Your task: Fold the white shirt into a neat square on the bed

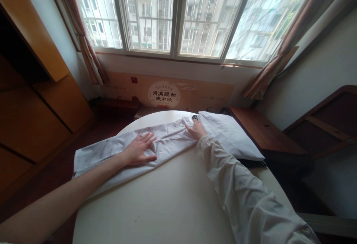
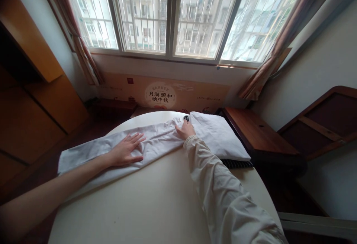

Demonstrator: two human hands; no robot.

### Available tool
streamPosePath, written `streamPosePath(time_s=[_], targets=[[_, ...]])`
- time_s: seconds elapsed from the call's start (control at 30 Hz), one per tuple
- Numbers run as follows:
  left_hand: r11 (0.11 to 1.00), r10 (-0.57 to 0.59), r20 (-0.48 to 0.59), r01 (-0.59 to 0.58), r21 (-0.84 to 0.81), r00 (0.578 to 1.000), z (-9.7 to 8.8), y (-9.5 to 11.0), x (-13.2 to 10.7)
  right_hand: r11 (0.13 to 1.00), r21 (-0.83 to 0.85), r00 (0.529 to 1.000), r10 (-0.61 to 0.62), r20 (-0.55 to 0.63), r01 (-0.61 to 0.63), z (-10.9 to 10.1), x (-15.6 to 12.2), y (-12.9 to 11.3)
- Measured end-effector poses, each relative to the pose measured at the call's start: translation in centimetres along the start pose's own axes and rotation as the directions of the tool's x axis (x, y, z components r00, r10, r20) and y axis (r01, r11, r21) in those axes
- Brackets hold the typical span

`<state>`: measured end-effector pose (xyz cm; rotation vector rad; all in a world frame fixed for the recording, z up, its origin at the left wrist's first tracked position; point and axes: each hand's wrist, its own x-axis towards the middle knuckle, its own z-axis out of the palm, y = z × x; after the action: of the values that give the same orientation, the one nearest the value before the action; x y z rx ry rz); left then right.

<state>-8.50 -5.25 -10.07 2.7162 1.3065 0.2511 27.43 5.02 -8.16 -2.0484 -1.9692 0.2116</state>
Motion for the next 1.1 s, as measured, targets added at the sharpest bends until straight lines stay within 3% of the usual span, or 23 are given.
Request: streamPosePath(time_s=[0.2, 0.37, 0.53, 0.63, 0.8, 0.97, 1.1], targets=[[1.0, 0.013, -0.002, -0.013, -0.01, 1.0, 0.3, -0.2, -0.1, 1.0, -0.02, 0.995, 0.019, 0.1, -0.017, -1.2, 2.0, 0.4], [0.998, 0.064, -0.002, -0.064, -0.016, 0.998, 0.2, -1.0, -0.2, 0.978, 0.205, 0.969, -0.02, 0.247, -0.032, -1.8, 3.0, 0.7], [0.994, 0.11, 0.01, -0.11, -0.017, 0.994, -0.4, -2.0, -0.4, 0.935, 0.352, 0.949, -0.075, 0.307, -0.04, -2.4, 2.2, 0.2], [0.992, 0.126, 0.019, -0.125, -0.024, 0.992, -0.7, -2.4, -0.5, 0.849, 0.527, 0.943, -0.146, 0.298, -0.035, -3.5, 1.4, -1.1], [0.989, 0.146, 0.043, -0.145, -0.029, 0.988, -1.2, -2.6, -0.2, 0.711, 0.702, 0.965, -0.205, 0.163, 0.033, -7.3, 0.2, -2.4], [0.983, 0.183, 0.056, -0.181, -0.026, 0.982, -1.2, -2.3, 1.5, 0.648, 0.761, 0.988, -0.093, 0.127, -0.036, -10.9, -1.1, 1.8], [0.987, 0.162, 0.067, -0.16, -0.036, 0.985, -0.6, -1.3, 4.0, 0.719, 0.691, 0.997, 0.052, 0.056, -0.076, -12.4, -3.2, 7.8]])
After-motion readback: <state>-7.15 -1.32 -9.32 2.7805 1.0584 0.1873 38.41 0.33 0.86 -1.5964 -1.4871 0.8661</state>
